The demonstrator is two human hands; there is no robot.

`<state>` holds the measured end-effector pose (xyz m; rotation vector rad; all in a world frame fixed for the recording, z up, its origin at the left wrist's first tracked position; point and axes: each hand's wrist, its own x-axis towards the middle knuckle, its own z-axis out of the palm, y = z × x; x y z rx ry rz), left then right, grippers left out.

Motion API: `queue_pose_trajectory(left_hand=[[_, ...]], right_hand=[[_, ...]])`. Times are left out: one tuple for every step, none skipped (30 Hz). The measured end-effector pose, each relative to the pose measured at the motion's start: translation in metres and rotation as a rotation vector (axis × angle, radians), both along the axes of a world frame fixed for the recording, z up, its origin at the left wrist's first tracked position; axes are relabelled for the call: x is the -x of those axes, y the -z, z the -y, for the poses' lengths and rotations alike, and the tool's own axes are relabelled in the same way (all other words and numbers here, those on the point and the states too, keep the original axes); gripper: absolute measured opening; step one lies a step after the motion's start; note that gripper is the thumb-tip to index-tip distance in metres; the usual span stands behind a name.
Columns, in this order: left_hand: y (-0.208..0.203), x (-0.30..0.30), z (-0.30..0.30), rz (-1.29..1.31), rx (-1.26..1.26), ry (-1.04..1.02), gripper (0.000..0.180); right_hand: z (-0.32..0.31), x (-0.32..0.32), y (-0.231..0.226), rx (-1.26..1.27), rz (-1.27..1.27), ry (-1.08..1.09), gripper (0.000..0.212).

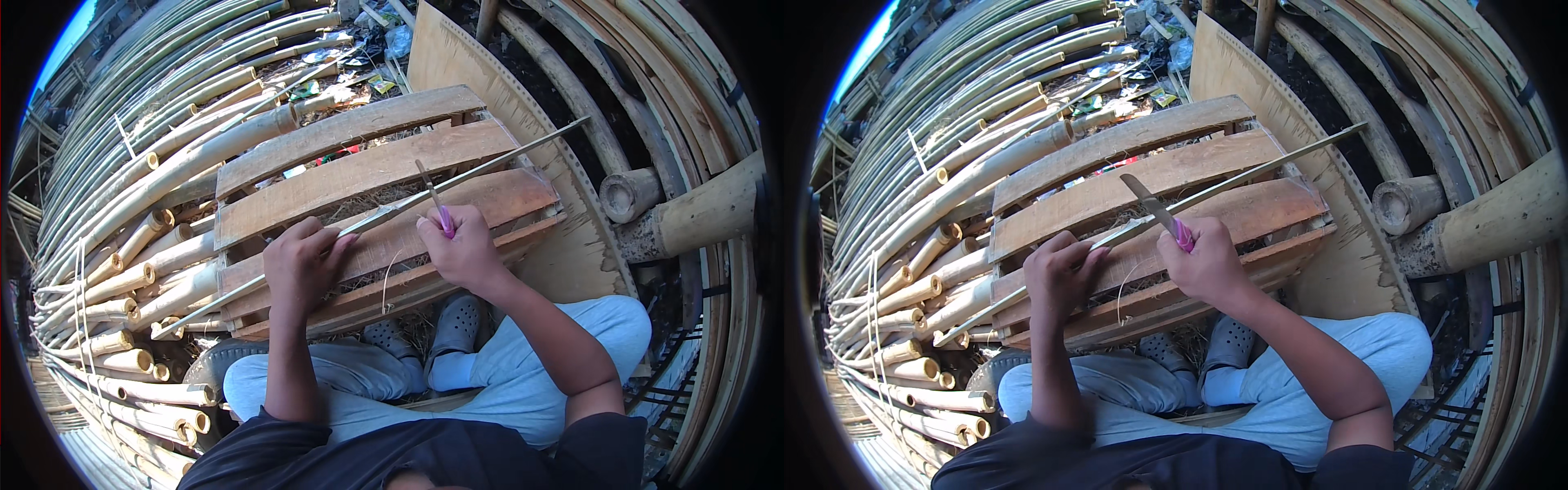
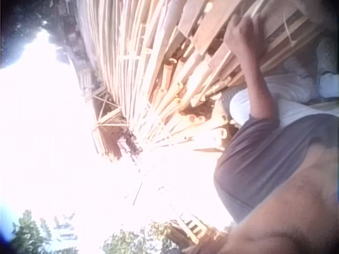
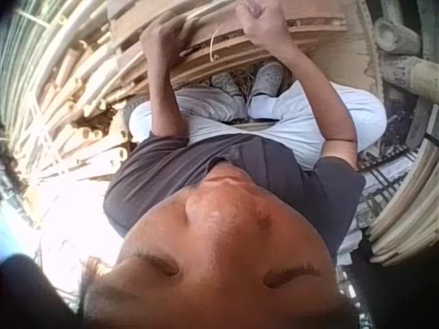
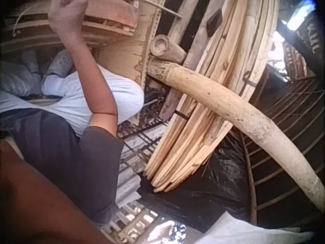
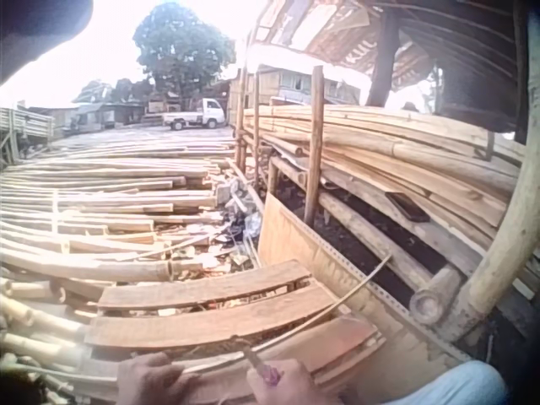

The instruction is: The person smooths a bamboo strip by shaving along its length and scraping its surface and nodes with a knife.

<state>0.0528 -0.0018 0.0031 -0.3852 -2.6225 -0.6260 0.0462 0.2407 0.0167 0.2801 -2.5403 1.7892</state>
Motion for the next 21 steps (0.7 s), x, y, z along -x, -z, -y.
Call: queue_pose_trajectory(left_hand=[[0.000, 0.001, 0.001, -0.004, -0.002, -0.003, 0.024], [0.000, 0.000, 0.004, 0.031, -0.018, -0.009, 0.024], [-0.001, 0.000, 0.007, 0.065, -0.035, -0.014, 0.025], [-0.003, 0.000, 0.007, 0.057, -0.042, -0.012, 0.025], [-0.005, -0.001, 0.006, 0.055, -0.033, 0.000, 0.024], [-0.006, -0.002, 0.007, 0.053, -0.023, 0.012, 0.024], [-0.006, -0.002, 0.007, 0.042, -0.028, 0.016, 0.024], [-0.005, -0.003, 0.008, 0.042, -0.021, 0.025, 0.024], [-0.005, -0.002, 0.008, 0.043, -0.013, 0.033, 0.024], [-0.004, -0.001, 0.007, 0.036, -0.017, 0.038, 0.024], [-0.006, -0.001, 0.005, 0.030, -0.017, 0.049, 0.024], [-0.007, -0.001, 0.003, 0.025, -0.016, 0.060, 0.024], [-0.007, -0.001, 0.004, 0.023, -0.015, 0.059, 0.024], [-0.007, -0.001, 0.004, 0.021, -0.020, 0.063, 0.024], [-0.007, -0.001, 0.005, 0.019, -0.026, 0.069, 0.024], [-0.007, -0.002, 0.005, 0.018, -0.025, 0.067, 0.024], [-0.008, -0.002, 0.006, 0.034, -0.014, 0.069, 0.023], [-0.008, -0.002, 0.008, 0.050, -0.003, 0.071, 0.023], [-0.009, -0.003, 0.009, 0.050, -0.004, 0.072, 0.023], [-0.011, -0.003, 0.010, 0.041, -0.011, 0.102, 0.022], [-0.012, -0.003, 0.012, 0.032, -0.018, 0.132, 0.021]], right_hand=[[-0.002, -0.002, -0.013, -0.002, -0.004, -0.003, 0.040], [-0.005, -0.005, -0.036, 0.144, 0.073, 0.002, 0.042], [-0.009, -0.006, -0.052, 0.288, 0.150, 0.008, 0.044], [-0.015, -0.004, -0.062, 0.281, 0.142, 0.009, 0.044], [-0.021, -0.002, -0.070, 0.217, 0.283, -0.040, 0.043], [-0.027, 0.001, -0.076, 0.152, 0.424, -0.089, 0.042], [-0.032, 0.004, -0.076, 0.035, 0.441, -0.148, 0.046], [-0.037, 0.008, -0.081, 0.031, 0.432, -0.145, 0.046], [-0.042, 0.012, -0.086, -0.036, 0.572, -0.164, 0.041], [-0.045, 0.014, -0.090, -0.104, 0.715, -0.177, 0.038], [-0.046, 0.017, -0.082, -0.103, 0.710, -0.171, 0.038], [-0.048, 0.023, -0.064, 0.129, 0.399, -0.067, 0.032], [-0.045, 0.027, -0.059, 0.354, 0.085, 0.031, 0.040], [-0.047, 0.028, -0.059, 0.354, 0.083, 0.030, 0.040], [-0.048, 0.027, -0.062, 0.356, 0.132, 0.064, 0.043], [-0.049, 0.028, -0.064, 0.358, 0.182, 0.096, 0.049], [-0.051, 0.030, -0.065, 0.358, 0.182, 0.094, 0.049], [-0.054, 0.033, -0.065, 0.288, 0.193, 0.124, 0.050], [-0.059, 0.034, -0.067, 0.216, 0.205, 0.157, 0.052], [-0.065, 0.035, -0.069, 0.215, 0.206, 0.157, 0.052], [-0.071, 0.036, -0.072, 0.178, 0.162, 0.146, 0.052]])
